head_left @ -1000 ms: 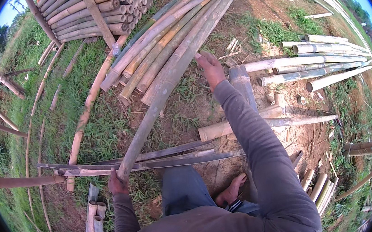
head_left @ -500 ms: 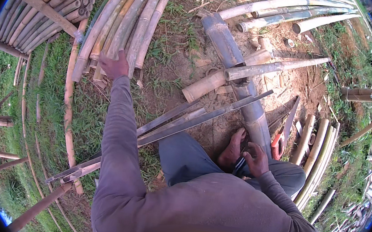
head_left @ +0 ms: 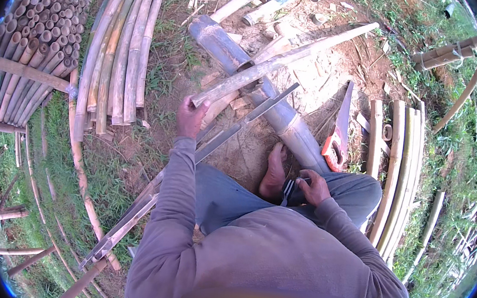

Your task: The person sits on the ground and uses a hand saw to cut long bamboo poles into shorter sections. They repeatedly position the bamboo, saw through it, and set the cut pieces aside. The person also briefly opens a bag to retrieve a small item before resuming cutting.

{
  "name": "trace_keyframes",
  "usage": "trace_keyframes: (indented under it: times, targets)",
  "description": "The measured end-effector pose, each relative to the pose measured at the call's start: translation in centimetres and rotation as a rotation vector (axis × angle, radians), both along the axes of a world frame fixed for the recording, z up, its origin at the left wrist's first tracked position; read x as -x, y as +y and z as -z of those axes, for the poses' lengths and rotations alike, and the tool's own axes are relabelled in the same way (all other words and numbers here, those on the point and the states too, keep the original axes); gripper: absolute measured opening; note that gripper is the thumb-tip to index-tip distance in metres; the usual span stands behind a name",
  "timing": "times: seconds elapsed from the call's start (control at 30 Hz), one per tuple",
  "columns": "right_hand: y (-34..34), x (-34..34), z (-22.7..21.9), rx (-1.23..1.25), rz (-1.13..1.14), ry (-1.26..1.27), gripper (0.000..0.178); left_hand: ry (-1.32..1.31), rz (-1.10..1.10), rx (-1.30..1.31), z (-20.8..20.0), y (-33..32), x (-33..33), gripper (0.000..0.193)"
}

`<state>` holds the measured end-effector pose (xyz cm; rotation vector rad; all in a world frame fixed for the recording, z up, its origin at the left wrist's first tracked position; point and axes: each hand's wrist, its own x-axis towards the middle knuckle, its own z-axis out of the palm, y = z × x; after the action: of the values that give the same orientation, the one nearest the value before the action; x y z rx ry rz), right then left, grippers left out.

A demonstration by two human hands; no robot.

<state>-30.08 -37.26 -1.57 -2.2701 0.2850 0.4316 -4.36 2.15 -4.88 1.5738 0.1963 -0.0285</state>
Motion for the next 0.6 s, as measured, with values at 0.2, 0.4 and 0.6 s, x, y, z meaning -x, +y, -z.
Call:
trace_keyframes:
  times: [0.2, 0.4, 0.6]
  targets:
    - [0.6, -1.2, 1.3, 0.016, -0.104, 0.001, 0.04, -0.023, -0.765, 0.214, -6.2, 24.1, 16.0, 0.037]
    - [3.0, -5.2, 1.2, -0.094, -0.247, -0.151, 0.038, 0.279, -1.265, 0.212, 0.3, 42.2, 27.6, 0.066]
    - [8.3, -10.8, -3.4, 0.12, -0.53, -0.458, 0.041, 0.106, -1.02, -0.732, 2.6, 27.2, 26.0, 0.088]
